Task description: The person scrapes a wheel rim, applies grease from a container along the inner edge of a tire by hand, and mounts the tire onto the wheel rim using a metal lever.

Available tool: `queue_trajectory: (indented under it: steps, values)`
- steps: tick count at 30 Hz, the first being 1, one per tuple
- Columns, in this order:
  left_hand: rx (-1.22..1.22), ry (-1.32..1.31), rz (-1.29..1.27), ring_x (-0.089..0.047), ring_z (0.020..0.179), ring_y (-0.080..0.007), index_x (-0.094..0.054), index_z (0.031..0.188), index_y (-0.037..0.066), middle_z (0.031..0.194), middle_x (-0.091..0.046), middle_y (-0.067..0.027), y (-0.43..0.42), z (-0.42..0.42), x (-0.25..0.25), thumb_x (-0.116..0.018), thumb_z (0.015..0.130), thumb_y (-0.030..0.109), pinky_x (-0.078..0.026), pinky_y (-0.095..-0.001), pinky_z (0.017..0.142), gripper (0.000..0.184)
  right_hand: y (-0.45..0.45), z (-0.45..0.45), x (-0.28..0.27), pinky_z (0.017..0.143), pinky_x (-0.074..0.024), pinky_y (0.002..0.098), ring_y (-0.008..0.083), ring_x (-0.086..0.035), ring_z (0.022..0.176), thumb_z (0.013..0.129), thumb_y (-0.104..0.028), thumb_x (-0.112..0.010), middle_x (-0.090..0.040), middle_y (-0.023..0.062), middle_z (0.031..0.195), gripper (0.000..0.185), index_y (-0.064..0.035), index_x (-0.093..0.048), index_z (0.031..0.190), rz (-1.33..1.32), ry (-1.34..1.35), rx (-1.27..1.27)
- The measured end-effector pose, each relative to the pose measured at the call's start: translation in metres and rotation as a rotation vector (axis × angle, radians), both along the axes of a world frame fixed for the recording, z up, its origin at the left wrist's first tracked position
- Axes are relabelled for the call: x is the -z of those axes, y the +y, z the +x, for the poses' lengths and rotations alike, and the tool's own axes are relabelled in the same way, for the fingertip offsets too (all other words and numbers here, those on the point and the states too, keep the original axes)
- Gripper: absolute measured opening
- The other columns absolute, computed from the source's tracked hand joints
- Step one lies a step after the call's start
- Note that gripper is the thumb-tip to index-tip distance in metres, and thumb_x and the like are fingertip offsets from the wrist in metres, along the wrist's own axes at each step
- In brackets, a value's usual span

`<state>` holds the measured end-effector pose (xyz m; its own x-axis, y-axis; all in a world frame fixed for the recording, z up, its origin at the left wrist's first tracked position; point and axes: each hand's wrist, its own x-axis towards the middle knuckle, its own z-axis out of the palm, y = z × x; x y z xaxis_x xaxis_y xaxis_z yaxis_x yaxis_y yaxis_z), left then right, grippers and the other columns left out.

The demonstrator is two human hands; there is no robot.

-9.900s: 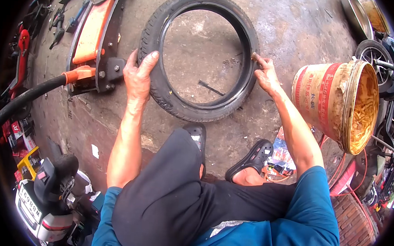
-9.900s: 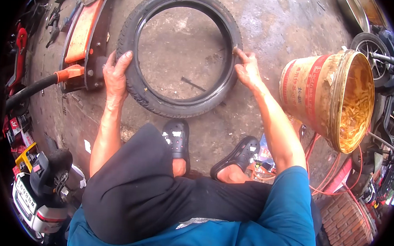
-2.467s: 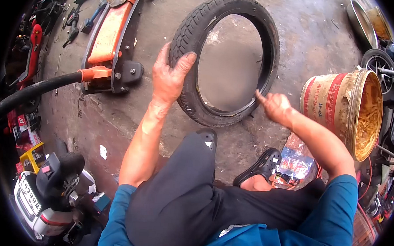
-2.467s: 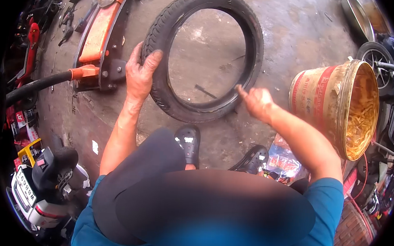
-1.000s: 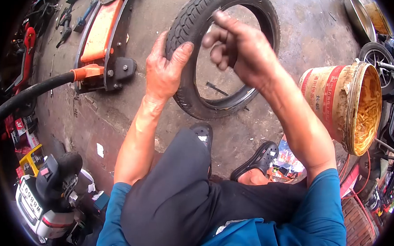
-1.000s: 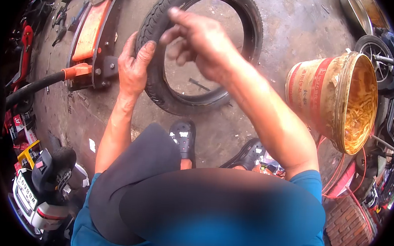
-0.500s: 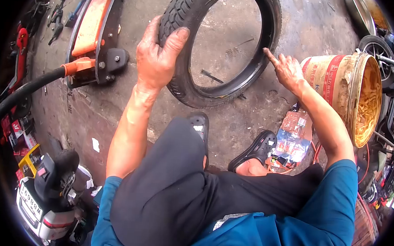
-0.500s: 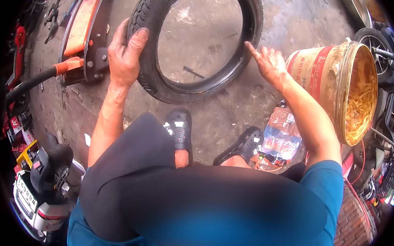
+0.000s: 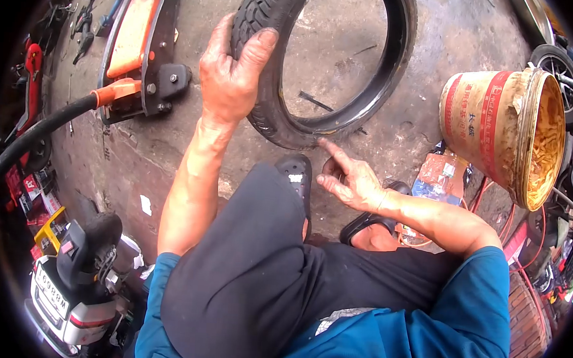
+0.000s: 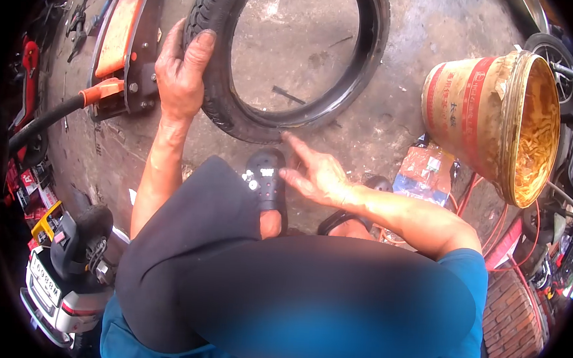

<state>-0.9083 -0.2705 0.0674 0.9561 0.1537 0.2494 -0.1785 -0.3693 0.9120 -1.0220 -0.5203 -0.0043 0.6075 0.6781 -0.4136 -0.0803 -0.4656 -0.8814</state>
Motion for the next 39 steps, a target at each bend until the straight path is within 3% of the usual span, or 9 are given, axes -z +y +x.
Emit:
queue_trajectory:
  steps: [2,7,19,22,25,28,33,36,39]
  values:
    - [0.009,0.0,0.016,-0.062,0.088,-0.0146,-0.056,0.118,-0.008,0.097,-0.069,-0.0101,0.0,0.003,-0.001,-0.069,0.091,0.026,-0.05,-0.0285,0.08,0.045,-0.007,-0.006,0.024,0.072,-0.0511,0.0363,0.0201,-0.064,0.073,0.088,-0.03,-0.069,-0.065,0.0092,0.098,0.089,-0.0017,-0.015,0.154,-0.069,0.063,0.3]
    - [0.0,0.033,0.008,-0.062,0.088,-0.015,-0.057,0.118,-0.007,0.096,-0.069,-0.0099,0.0,0.002,-0.002,-0.069,0.091,0.026,-0.05,-0.0283,0.08,0.044,0.008,-0.004,0.038,0.059,-0.0524,0.0287,0.0172,-0.062,0.07,0.088,-0.03,-0.069,-0.062,0.0094,0.091,0.101,0.0081,0.001,0.151,-0.137,0.446,0.475]
    - [-0.073,0.04,0.115,-0.058,0.103,-0.0241,-0.054,0.121,-0.015,0.11,-0.065,-0.0183,0.001,0.001,0.001,-0.056,0.098,0.037,-0.043,-0.0331,0.094,0.056,0.066,0.014,-0.038,0.069,-0.0545,0.0312,0.0216,-0.065,0.08,0.088,-0.027,-0.066,-0.062,0.0181,0.108,0.107,0.0179,0.014,0.143,0.238,0.858,0.632]
    - [-0.095,0.02,0.136,-0.057,0.105,-0.0272,-0.052,0.123,-0.017,0.111,-0.064,-0.0218,0.006,0.002,0.006,-0.051,0.1,0.038,-0.042,-0.0346,0.096,0.059,0.073,0.028,-0.058,0.067,-0.0539,0.0299,0.0209,-0.065,0.079,0.088,-0.028,-0.067,-0.062,0.0165,0.107,0.095,0.0168,-0.006,0.146,0.293,0.938,0.68]
    - [-0.096,0.047,0.148,-0.058,0.101,-0.0221,-0.051,0.126,-0.015,0.108,-0.064,-0.0182,0.007,0.002,0.006,-0.049,0.101,0.036,-0.045,-0.0321,0.091,0.056,0.076,0.046,-0.07,0.06,-0.054,0.0259,0.0175,-0.068,0.076,0.093,-0.025,-0.064,-0.066,0.0124,0.099,0.046,0.0065,-0.051,0.124,0.435,1.098,0.667]
    - [-0.11,0.062,0.135,-0.057,0.102,-0.0218,-0.05,0.128,-0.013,0.109,-0.063,-0.0178,0.015,0.004,0.018,-0.048,0.102,0.037,-0.045,-0.0323,0.09,0.056,0.078,0.077,-0.095,0.056,-0.053,0.0244,0.0174,-0.068,0.073,0.094,-0.024,-0.063,-0.068,0.0116,0.094,0.026,-0.0001,-0.06,0.103,0.561,1.111,0.556]
    - [-0.106,0.186,0.044,-0.056,0.117,-0.0319,-0.048,0.131,-0.014,0.124,-0.06,-0.0267,0.007,0.0,0.002,-0.047,0.101,0.041,-0.042,-0.0371,0.1,0.063,0.076,0.11,-0.121,0.056,-0.0495,0.0219,0.0138,-0.065,0.069,0.094,-0.024,-0.06,-0.066,0.0097,0.09,0.067,0.009,-0.03,0.144,0.512,0.825,0.385]
    - [-0.116,0.189,0.044,-0.055,0.119,-0.0322,-0.045,0.133,-0.014,0.126,-0.059,-0.0274,0.011,0.001,0.008,-0.047,0.101,0.042,-0.041,-0.037,0.101,0.065,0.072,0.12,-0.117,0.057,-0.0484,0.0225,0.0133,-0.064,0.069,0.092,-0.023,-0.061,-0.065,0.01,0.09,0.073,0.0098,-0.025,0.146,0.672,0.696,0.463]
    - [-0.123,0.167,0.066,-0.055,0.118,-0.0315,-0.044,0.134,-0.014,0.126,-0.058,-0.0271,0.009,0.002,0.008,-0.048,0.101,0.042,-0.042,-0.0368,0.101,0.065,0.076,0.129,-0.094,0.066,-0.0503,0.0304,0.0203,-0.065,0.081,0.085,-0.015,-0.059,-0.065,0.0147,0.097,0.076,0.007,-0.024,0.149,0.277,-0.077,0.442]
